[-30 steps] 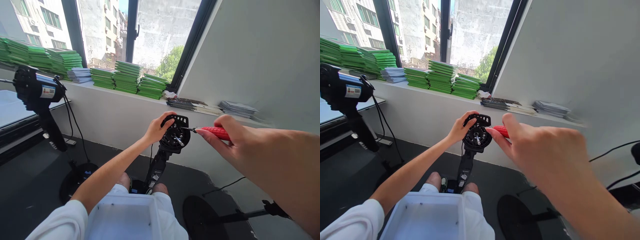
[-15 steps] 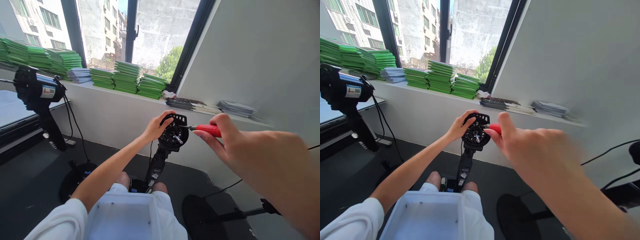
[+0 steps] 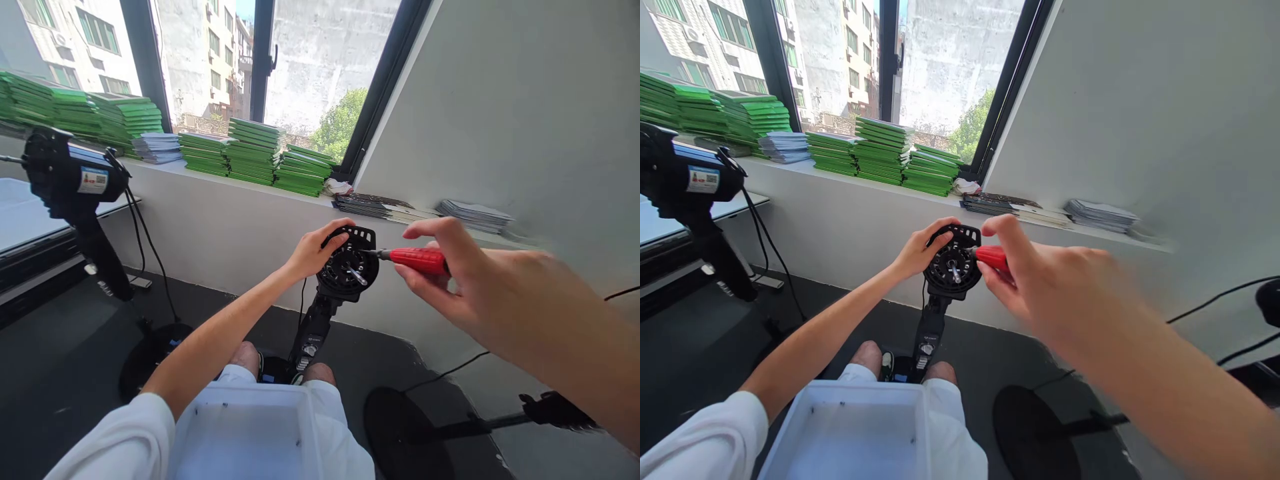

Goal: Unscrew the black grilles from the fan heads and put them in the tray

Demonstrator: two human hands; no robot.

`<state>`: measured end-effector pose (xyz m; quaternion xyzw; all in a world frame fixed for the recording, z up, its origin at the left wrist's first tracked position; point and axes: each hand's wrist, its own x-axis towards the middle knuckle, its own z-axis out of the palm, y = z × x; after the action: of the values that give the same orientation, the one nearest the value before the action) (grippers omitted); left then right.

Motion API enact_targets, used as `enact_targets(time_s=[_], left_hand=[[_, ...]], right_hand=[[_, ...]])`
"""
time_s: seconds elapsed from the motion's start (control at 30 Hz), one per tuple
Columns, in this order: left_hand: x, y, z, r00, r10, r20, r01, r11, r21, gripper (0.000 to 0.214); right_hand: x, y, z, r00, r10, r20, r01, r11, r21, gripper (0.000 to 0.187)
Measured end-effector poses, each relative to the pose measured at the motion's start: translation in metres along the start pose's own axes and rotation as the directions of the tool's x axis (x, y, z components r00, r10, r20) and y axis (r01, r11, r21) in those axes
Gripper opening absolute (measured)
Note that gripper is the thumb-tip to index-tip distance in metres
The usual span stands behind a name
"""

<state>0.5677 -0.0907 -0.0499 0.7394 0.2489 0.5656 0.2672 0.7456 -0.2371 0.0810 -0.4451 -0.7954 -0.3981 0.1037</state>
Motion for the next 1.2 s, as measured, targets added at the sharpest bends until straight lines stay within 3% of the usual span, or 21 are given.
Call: enact_targets(time_s=[0.17,0.33,0.47,0.5,0.63,0.8,0.93,0.97,1.1,1.2], left_hand=[[0.001,-0.001,0.003,1.000,-0.013,-0.001,0.013,1.000,0.000,0.034],[0.000,-0.001,0.002,1.000,0.002,-0.008,-0.002,1.000,-0.009,0.035],[-0.001,0.000,0.001,1.000,-0.007,-0.006,0.007,1.000,-0.007,0.035],[-0.001,0.000,0.001,1.000,-0.005,-0.007,0.004,1.000,-0.009,0.035],[0.000,0.001,0.001,1.000,-0.003,-0.009,0.003,1.000,-0.008,0.034],[-0.001,0.002,0.001,1.000,-0.013,-0.014,0.013,1.000,-0.005,0.034],[0.000,0.000,0.001,1.000,-0.015,-0.016,0.015,1.000,0.007,0.034],[0.000,0.000,0.001,1.000,-0.024,-0.019,0.024,1.000,0.014,0.034],[0.002,0.001,0.003,1.000,-0.025,-0.015,0.026,1.000,0.011,0.033],[0.000,0.003,0.006,1.000,-0.015,-0.022,0.015,1.000,-0.005,0.033]], right_hand=[[0.000,-0.006,-0.005,0.997,0.071,-0.032,-0.077,0.966,-0.249,0.053],[0.005,-0.006,-0.010,0.996,0.008,0.088,-0.006,1.000,-0.021,0.047],[0.004,-0.004,-0.010,0.996,0.087,0.029,-0.076,0.960,-0.268,0.051],[0.003,-0.004,-0.010,0.996,0.086,0.015,-0.079,0.962,-0.262,0.049],[0.002,-0.005,-0.008,0.998,-0.019,0.057,0.020,1.000,-0.022,0.048],[0.005,-0.006,-0.008,0.995,0.096,-0.002,-0.093,0.958,-0.270,0.046],[0.007,-0.001,-0.003,0.994,0.064,0.085,-0.070,0.994,0.080,0.046],[0.007,-0.001,-0.003,0.994,0.057,0.095,-0.065,0.994,0.086,0.047],[0.007,-0.012,-0.011,0.995,0.088,0.042,-0.075,0.969,-0.235,0.043],[0.009,-0.026,-0.015,0.993,0.116,0.032,-0.106,0.969,-0.222,0.042]])
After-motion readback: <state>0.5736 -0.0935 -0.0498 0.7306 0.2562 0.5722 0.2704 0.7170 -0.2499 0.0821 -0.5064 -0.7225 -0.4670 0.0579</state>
